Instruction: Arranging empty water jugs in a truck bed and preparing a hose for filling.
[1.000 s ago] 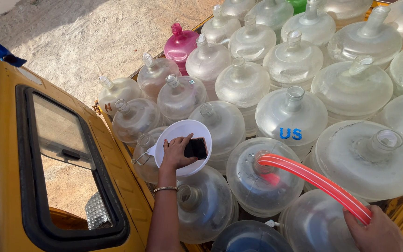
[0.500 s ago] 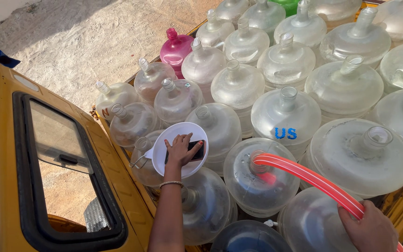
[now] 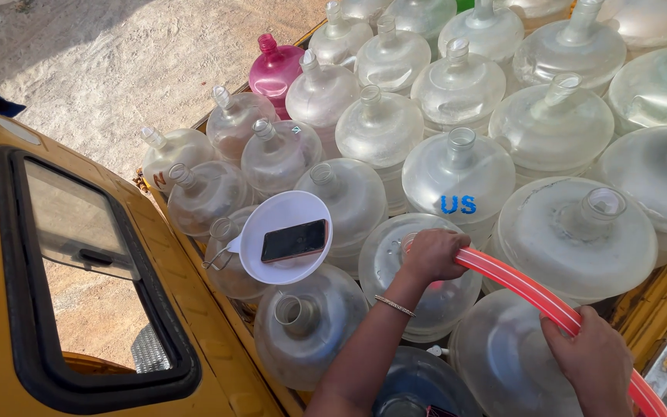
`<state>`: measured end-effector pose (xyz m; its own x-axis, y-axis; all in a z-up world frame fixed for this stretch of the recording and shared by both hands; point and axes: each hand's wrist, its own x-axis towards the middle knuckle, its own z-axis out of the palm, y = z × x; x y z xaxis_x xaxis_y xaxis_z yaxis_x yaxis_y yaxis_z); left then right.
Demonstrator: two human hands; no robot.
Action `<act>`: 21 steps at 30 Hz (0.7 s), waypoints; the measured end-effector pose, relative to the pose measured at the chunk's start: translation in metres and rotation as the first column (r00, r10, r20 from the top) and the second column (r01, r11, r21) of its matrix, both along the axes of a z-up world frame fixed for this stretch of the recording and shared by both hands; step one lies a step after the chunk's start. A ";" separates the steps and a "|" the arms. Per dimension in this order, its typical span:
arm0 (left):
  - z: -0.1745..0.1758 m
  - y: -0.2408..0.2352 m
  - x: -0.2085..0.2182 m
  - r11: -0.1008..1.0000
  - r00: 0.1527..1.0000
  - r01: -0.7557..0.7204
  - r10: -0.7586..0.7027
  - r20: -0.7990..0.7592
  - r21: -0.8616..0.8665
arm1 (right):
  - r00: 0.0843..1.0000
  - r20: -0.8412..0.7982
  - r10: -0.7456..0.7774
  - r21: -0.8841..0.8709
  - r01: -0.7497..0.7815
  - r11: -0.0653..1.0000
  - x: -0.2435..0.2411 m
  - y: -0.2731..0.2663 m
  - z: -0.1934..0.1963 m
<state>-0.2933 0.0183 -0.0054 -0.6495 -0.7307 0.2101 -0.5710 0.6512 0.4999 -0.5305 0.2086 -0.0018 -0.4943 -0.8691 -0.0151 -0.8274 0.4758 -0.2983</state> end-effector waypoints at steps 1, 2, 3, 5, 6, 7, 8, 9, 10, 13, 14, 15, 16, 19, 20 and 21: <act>-0.005 -0.003 -0.003 0.997 0.992 -0.077 0.076 0.100 0.008 | 1.000 0.001 0.003 -0.009 -0.003 1.000 0.000 0.000 0.000; -0.003 -0.004 0.001 0.997 0.992 -0.075 0.073 0.100 0.011 | 1.000 0.001 0.001 -0.006 -0.001 1.000 0.000 0.001 0.001; 0.000 -0.006 0.005 0.999 0.998 -0.042 0.042 0.043 0.006 | 1.000 0.000 0.008 -0.003 -0.008 1.000 0.001 0.001 0.002; -0.003 -0.012 0.015 1.000 1.000 -0.007 0.007 -0.015 0.002 | 1.000 -0.002 0.012 0.003 -0.012 1.000 0.000 0.002 0.002; -0.010 -0.016 0.021 1.000 0.998 0.002 -0.002 -0.055 -0.001 | 1.000 -0.005 0.009 0.014 -0.009 1.000 0.000 0.002 0.002; -0.016 -0.021 0.027 1.000 0.995 0.008 -0.009 -0.095 -0.007 | 1.000 -0.008 0.008 0.023 -0.008 1.000 0.000 0.000 0.001; -0.017 -0.022 0.029 1.000 0.995 0.010 -0.010 -0.095 -0.007 | 1.000 -0.008 0.007 0.023 -0.006 1.000 -0.002 -0.005 0.006; -0.019 -0.023 0.031 1.000 0.995 -0.024 0.023 -0.100 -0.013 | 0.999 0.032 -0.027 0.157 0.021 0.987 -0.003 -0.011 0.011; -0.021 -0.024 0.033 0.998 0.993 -0.058 0.056 -0.104 -0.018 | 0.996 0.066 -0.067 0.288 0.045 0.957 -0.005 -0.016 0.015; -0.020 -0.020 0.031 0.995 0.990 -0.097 0.098 -0.097 0.014 | 0.997 0.034 -0.070 0.524 0.041 0.851 -0.015 -0.040 0.018; -0.020 -0.020 0.032 0.996 0.991 -0.093 0.094 -0.096 0.016 | 0.997 0.035 -0.073 0.525 0.044 0.850 -0.012 -0.039 0.016; -0.019 -0.022 0.032 0.995 0.991 -0.100 0.101 -0.092 0.018 | 0.995 0.039 -0.088 0.503 0.057 0.863 -0.010 -0.039 0.016; -0.019 -0.023 0.031 0.994 0.990 -0.107 0.108 -0.087 0.021 | 0.994 0.044 -0.103 0.480 0.069 0.874 -0.008 -0.039 0.014; -0.028 -0.022 0.030 0.994 0.991 -0.105 0.104 -0.083 -0.001 | 0.992 0.072 -0.105 0.325 0.077 0.943 -0.001 -0.026 0.015; -0.029 -0.021 0.029 0.995 0.991 -0.099 0.099 -0.087 0.009 | 0.991 0.066 -0.112 0.333 0.084 0.939 -0.001 -0.023 0.015; -0.028 -0.023 0.030 0.995 0.991 -0.104 0.104 -0.086 -0.002 | 0.992 0.067 -0.104 0.311 0.078 0.947 -0.001 -0.024 0.014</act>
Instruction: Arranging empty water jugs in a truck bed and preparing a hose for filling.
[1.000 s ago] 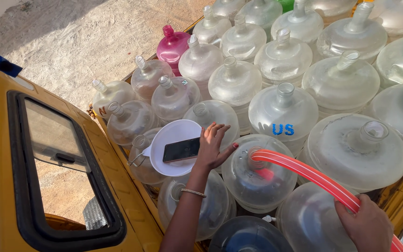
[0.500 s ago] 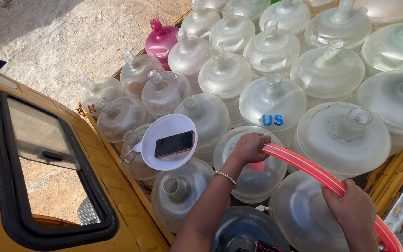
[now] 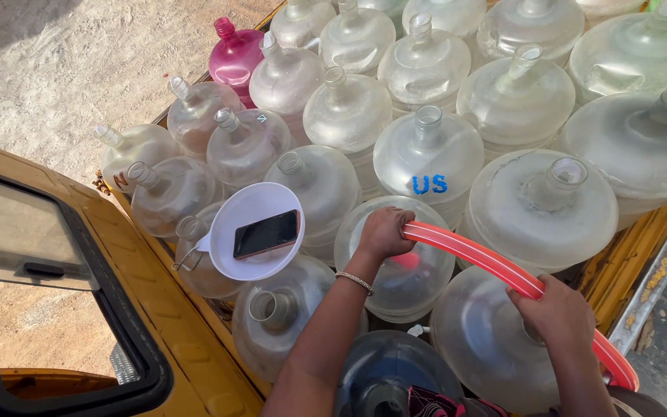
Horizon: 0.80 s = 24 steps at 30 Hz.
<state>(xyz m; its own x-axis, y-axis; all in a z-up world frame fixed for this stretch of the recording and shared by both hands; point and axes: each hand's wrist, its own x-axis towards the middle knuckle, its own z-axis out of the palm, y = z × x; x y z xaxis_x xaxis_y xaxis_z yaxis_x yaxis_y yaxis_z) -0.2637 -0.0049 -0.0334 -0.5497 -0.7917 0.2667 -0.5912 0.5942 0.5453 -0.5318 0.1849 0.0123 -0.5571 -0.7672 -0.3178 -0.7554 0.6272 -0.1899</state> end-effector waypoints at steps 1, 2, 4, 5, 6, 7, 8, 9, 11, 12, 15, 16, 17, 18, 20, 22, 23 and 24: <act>0.001 -0.002 0.000 1.000 1.000 -0.006 0.006 0.003 -0.011 | 1.000 -0.002 0.007 -0.023 -0.007 1.000 0.000 -0.001 0.000; 0.001 -0.001 0.000 1.000 1.000 -0.002 0.002 0.000 -0.004 | 1.000 -0.004 0.003 -0.016 -0.003 1.000 0.004 0.000 0.007; 0.002 0.001 -0.001 1.000 1.000 -0.022 0.022 0.013 -0.010 | 0.998 0.053 -0.025 0.000 0.025 1.000 0.010 0.000 0.021; 0.001 0.002 -0.001 1.000 1.000 -0.017 0.017 0.010 -0.003 | 0.998 0.049 -0.030 0.007 0.030 1.000 0.010 0.001 0.020; 0.001 0.002 -0.001 0.999 0.999 -0.038 0.038 0.006 -0.008 | 0.999 0.050 -0.016 -0.023 0.017 1.000 0.010 0.002 0.018; 0.001 0.003 -0.002 0.998 0.998 -0.058 0.058 0.003 -0.012 | 0.999 0.049 -0.002 -0.053 0.005 0.999 0.009 0.003 0.017; 0.001 0.003 -0.002 0.999 0.999 -0.049 0.049 -0.002 -0.008 | 0.999 0.044 -0.011 -0.050 0.013 0.999 0.011 0.002 0.020; 0.000 0.004 -0.002 0.998 0.998 -0.060 0.060 -0.007 -0.026 | 0.999 0.052 -0.014 -0.034 0.016 0.999 0.012 0.002 0.024; 0.002 0.004 -0.004 0.997 0.998 -0.060 0.059 -0.016 -0.041 | 0.998 0.056 -0.029 -0.018 0.030 0.999 0.012 0.002 0.026; 0.003 0.005 -0.003 0.996 0.998 -0.067 0.065 -0.027 -0.057 | 0.998 0.055 -0.014 -0.046 0.017 0.999 0.012 0.002 0.024; 0.007 0.007 -0.003 0.995 0.997 -0.072 0.069 -0.046 -0.075 | 0.998 0.056 -0.001 -0.095 0.006 0.995 0.013 0.004 0.026; 0.008 0.008 -0.003 0.994 0.996 -0.078 0.074 -0.051 -0.078 | 0.998 0.061 0.006 -0.117 0.002 0.993 0.014 0.005 0.028; 0.008 0.008 -0.002 0.995 0.996 -0.070 0.066 -0.053 -0.077 | 0.998 0.059 -0.002 -0.116 0.009 0.993 0.015 0.004 0.029; 0.009 0.008 -0.003 0.993 0.996 -0.072 0.067 -0.053 -0.090 | 0.998 0.058 -0.001 -0.117 0.008 0.993 0.016 0.004 0.030; 0.010 0.009 -0.005 0.993 0.997 -0.062 0.057 -0.056 -0.103 | 0.998 0.055 -0.011 -0.117 0.017 0.993 0.014 0.005 0.029; 0.012 0.009 -0.004 0.990 0.994 -0.075 0.065 -0.092 -0.116 | 0.999 0.039 0.014 -0.152 -0.008 0.988 0.014 0.005 0.026; 0.012 0.009 -0.004 0.990 0.994 -0.073 0.063 -0.092 -0.119 | 0.999 0.039 0.012 -0.154 -0.006 0.988 0.015 0.005 0.027; 0.013 0.008 -0.004 0.990 0.994 -0.073 0.063 -0.088 -0.119 | 0.999 0.050 -0.001 -0.151 0.009 0.989 0.016 0.005 0.029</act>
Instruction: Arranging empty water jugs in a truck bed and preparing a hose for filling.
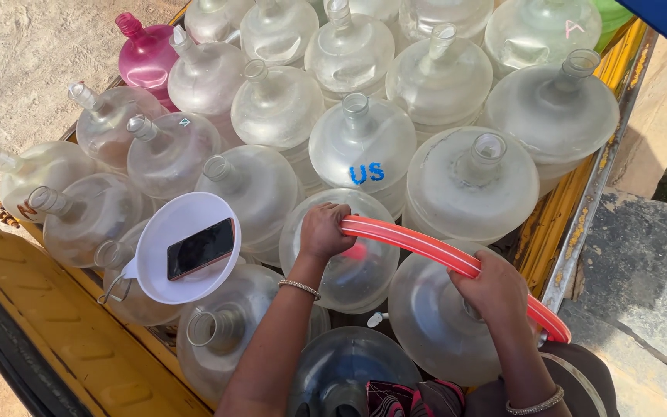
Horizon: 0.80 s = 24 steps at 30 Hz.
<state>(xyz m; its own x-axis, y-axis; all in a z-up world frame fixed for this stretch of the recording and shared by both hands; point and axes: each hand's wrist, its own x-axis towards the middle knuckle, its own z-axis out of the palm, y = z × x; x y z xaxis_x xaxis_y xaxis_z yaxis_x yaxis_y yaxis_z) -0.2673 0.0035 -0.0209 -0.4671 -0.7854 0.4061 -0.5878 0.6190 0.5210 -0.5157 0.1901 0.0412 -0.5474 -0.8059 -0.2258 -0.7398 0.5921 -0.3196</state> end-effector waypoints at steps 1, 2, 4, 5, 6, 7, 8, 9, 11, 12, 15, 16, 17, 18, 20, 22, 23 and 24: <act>0.000 0.000 0.001 1.000 1.000 0.000 0.000 0.004 0.000 | 1.000 0.010 -0.013 0.004 0.013 1.000 0.001 0.000 0.001; 0.000 0.000 0.001 1.000 1.000 -0.004 0.004 0.004 0.002 | 1.000 0.011 -0.010 0.005 0.010 1.000 0.000 0.000 0.000; -0.001 0.001 0.001 1.000 1.000 -0.005 0.005 0.019 -0.002 | 1.000 0.002 0.006 -0.016 -0.006 1.000 -0.001 0.001 -0.002; -0.002 0.002 0.001 1.000 1.000 -0.007 0.007 0.019 0.000 | 1.000 0.002 0.008 -0.014 -0.008 1.000 -0.002 0.002 -0.004; -0.003 0.001 0.000 1.000 1.000 -0.010 0.010 0.015 -0.003 | 1.000 -0.001 0.013 -0.005 -0.013 1.000 -0.003 0.001 -0.006; -0.003 0.000 0.000 1.000 1.000 -0.012 0.012 0.010 -0.005 | 1.000 -0.004 0.018 0.004 -0.018 1.000 -0.005 0.001 -0.007; -0.002 0.001 0.000 1.000 1.000 -0.013 0.013 0.010 -0.007 | 1.000 -0.004 0.019 0.002 -0.019 1.000 -0.004 0.000 -0.003; -0.002 0.001 0.001 1.000 1.000 -0.016 0.016 0.010 -0.012 | 0.999 0.032 0.020 0.029 -0.021 0.999 -0.004 0.000 0.000; -0.001 0.002 0.000 1.000 1.000 -0.014 0.015 0.010 -0.019 | 0.997 0.069 0.017 0.055 -0.020 0.998 -0.008 0.004 0.005; -0.001 0.002 0.000 1.000 1.000 -0.015 0.015 0.017 -0.006 | 0.972 0.232 0.024 -0.031 -0.017 0.999 -0.013 0.009 0.006; 0.001 0.002 0.000 1.000 1.000 -0.014 0.014 0.025 0.005 | 0.842 0.532 0.083 -0.236 0.054 0.970 -0.054 0.039 -0.029; 0.001 0.002 0.000 1.000 1.000 -0.015 0.014 0.023 0.003 | 0.743 0.655 0.139 -0.339 0.124 0.933 -0.073 0.050 -0.047; 0.002 0.002 0.001 1.000 1.000 -0.017 0.017 0.023 -0.002 | 0.743 0.654 0.144 -0.343 0.122 0.931 -0.092 0.069 -0.063; 0.002 0.002 0.001 1.000 1.000 -0.009 0.009 0.024 -0.009 | 0.839 0.541 0.060 -0.267 0.104 0.958 -0.111 0.087 -0.080; 0.004 0.001 0.001 1.000 1.000 -0.001 0.001 0.022 -0.021 | 0.915 0.403 -0.013 -0.193 0.099 0.976 -0.158 0.126 -0.129; 0.005 0.002 0.001 1.000 1.000 0.010 -0.010 0.009 0.025 | 0.963 0.261 -0.073 0.022 0.070 0.997 -0.214 0.169 -0.195; 0.004 0.001 0.001 1.000 1.000 0.010 -0.010 0.006 0.023 | 0.963 0.258 -0.072 0.019 0.070 0.997 -0.232 0.177 -0.214; 0.003 0.000 0.001 1.000 1.000 0.018 -0.018 0.006 0.006 | 0.931 0.352 -0.100 -0.013 0.111 0.994 -0.249 0.186 -0.232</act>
